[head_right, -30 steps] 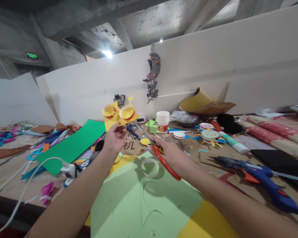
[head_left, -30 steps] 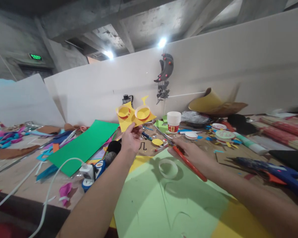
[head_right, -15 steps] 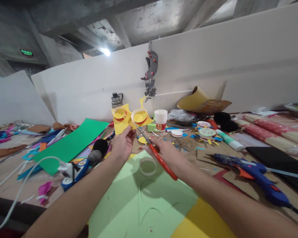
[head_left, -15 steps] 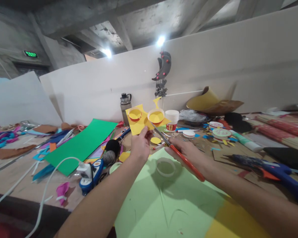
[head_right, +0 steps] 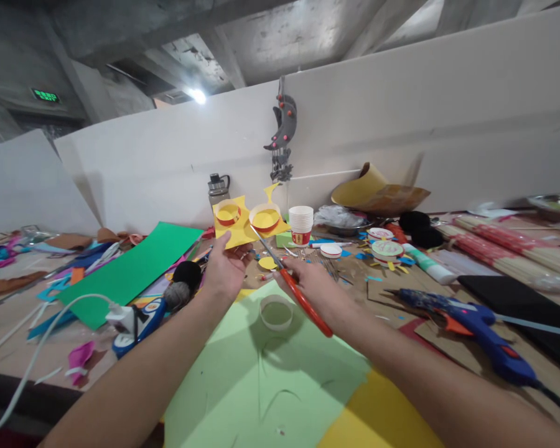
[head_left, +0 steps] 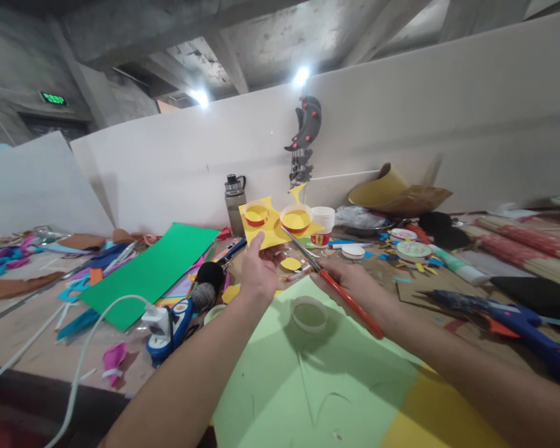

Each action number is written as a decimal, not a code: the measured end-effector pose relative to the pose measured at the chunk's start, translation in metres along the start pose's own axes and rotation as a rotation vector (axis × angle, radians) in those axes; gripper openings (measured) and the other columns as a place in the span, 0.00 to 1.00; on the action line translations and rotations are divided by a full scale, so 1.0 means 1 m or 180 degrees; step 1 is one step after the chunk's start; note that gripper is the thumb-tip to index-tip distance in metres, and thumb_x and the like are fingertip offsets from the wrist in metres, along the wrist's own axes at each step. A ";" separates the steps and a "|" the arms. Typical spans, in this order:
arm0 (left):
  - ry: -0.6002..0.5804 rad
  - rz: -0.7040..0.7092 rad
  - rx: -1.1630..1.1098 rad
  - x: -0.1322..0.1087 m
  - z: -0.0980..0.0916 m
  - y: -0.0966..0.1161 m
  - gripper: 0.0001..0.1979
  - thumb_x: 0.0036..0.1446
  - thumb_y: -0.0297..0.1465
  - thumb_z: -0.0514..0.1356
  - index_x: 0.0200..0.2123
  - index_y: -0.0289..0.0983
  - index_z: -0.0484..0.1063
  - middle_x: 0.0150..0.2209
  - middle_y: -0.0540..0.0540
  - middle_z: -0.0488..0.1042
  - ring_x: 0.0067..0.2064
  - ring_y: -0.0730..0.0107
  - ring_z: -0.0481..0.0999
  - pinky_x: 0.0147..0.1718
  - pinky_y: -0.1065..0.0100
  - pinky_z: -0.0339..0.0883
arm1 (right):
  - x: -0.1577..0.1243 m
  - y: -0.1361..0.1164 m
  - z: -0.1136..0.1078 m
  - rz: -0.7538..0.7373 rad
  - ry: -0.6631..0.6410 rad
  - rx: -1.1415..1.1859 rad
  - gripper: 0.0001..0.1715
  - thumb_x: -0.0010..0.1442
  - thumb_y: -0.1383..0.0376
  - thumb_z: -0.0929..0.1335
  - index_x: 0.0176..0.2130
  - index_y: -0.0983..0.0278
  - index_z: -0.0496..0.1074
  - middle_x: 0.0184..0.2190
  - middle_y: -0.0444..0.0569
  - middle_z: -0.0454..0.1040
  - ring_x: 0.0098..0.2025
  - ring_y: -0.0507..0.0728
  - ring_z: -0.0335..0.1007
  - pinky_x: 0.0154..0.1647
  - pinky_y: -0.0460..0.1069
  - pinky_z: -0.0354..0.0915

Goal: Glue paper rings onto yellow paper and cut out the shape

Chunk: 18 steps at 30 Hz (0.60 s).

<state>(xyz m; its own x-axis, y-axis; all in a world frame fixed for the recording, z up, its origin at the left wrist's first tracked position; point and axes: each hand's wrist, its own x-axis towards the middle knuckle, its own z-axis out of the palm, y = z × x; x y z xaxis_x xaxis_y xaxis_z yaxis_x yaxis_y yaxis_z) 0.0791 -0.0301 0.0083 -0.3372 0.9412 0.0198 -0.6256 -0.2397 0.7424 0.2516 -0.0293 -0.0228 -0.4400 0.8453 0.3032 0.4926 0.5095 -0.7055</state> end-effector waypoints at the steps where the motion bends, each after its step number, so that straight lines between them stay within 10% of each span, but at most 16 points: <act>1: 0.0013 -0.0005 -0.0027 0.003 -0.002 0.003 0.08 0.56 0.36 0.62 0.34 0.36 0.71 0.29 0.49 0.76 0.27 0.74 0.73 0.29 0.71 0.67 | 0.000 0.001 0.000 0.0011 -0.0006 0.0013 0.19 0.61 0.52 0.62 0.41 0.59 0.76 0.37 0.50 0.81 0.37 0.62 0.75 0.38 0.53 0.68; 18: -0.0463 0.0498 0.0737 0.013 -0.014 0.001 0.08 0.52 0.29 0.63 0.36 0.39 0.71 0.41 0.48 0.79 0.38 0.67 0.78 0.31 0.70 0.70 | -0.002 0.007 0.001 0.0099 0.0080 0.0597 0.20 0.59 0.46 0.65 0.36 0.59 0.68 0.25 0.44 0.69 0.27 0.55 0.66 0.24 0.48 0.61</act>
<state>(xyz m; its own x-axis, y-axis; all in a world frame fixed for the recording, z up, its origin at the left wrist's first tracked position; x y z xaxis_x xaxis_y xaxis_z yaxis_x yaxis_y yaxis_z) 0.0647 -0.0218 -0.0004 -0.3021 0.9254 0.2288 -0.3916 -0.3393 0.8553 0.2556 -0.0269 -0.0288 -0.4067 0.8651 0.2936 0.3561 0.4460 -0.8211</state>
